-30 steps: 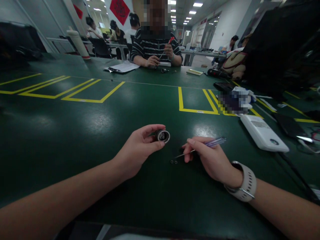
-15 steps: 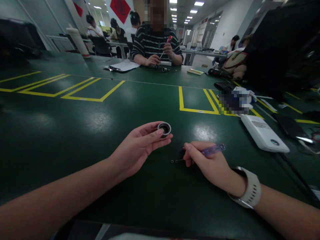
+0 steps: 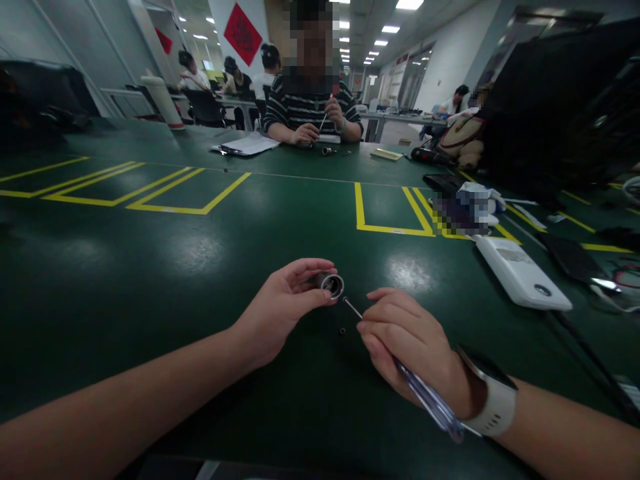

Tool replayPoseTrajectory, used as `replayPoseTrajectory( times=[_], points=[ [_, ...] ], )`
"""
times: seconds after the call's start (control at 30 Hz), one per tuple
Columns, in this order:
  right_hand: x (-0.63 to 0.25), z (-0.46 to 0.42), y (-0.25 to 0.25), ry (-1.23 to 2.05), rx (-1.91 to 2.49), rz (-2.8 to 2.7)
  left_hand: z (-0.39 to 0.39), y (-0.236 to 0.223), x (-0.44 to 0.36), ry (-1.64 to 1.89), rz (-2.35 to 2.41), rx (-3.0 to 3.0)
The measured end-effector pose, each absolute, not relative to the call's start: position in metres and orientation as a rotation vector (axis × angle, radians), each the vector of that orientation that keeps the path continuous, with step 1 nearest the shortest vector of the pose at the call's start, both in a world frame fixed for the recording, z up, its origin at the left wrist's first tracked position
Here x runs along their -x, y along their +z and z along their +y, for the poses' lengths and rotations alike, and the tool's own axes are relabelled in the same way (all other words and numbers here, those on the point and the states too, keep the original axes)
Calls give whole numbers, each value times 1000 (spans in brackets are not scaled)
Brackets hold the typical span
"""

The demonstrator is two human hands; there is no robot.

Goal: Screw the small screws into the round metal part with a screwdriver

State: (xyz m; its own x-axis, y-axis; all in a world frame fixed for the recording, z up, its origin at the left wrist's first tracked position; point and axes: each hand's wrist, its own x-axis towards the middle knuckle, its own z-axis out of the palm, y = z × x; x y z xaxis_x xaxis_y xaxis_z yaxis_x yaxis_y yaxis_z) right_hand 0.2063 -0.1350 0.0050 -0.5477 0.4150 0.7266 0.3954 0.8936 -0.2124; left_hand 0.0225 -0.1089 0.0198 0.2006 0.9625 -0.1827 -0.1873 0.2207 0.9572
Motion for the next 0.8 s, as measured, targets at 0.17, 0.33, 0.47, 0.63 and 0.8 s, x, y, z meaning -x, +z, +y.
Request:
replayPoseTrajectory(
  times=[0.17, 0.33, 0.47, 0.63, 0.8],
  points=[
    [-206, -135, 6, 2, 559, -2206, -113, 18, -25, 965, 1045, -1120],
    [-205, -131, 4, -7, 592, -2234, -115, 18, -26, 924, 1053, -1186],
    [-201, -132, 5, -28, 607, -2248, -116, 18, -25, 922, 1072, -1216],
    [-199, -133, 8, -54, 598, -2270, -116, 19, -27, 935, 1106, -1242],
    [-200, -135, 6, -57, 595, -2285, -116, 20, -29, 946, 1154, -1222]
  ],
)
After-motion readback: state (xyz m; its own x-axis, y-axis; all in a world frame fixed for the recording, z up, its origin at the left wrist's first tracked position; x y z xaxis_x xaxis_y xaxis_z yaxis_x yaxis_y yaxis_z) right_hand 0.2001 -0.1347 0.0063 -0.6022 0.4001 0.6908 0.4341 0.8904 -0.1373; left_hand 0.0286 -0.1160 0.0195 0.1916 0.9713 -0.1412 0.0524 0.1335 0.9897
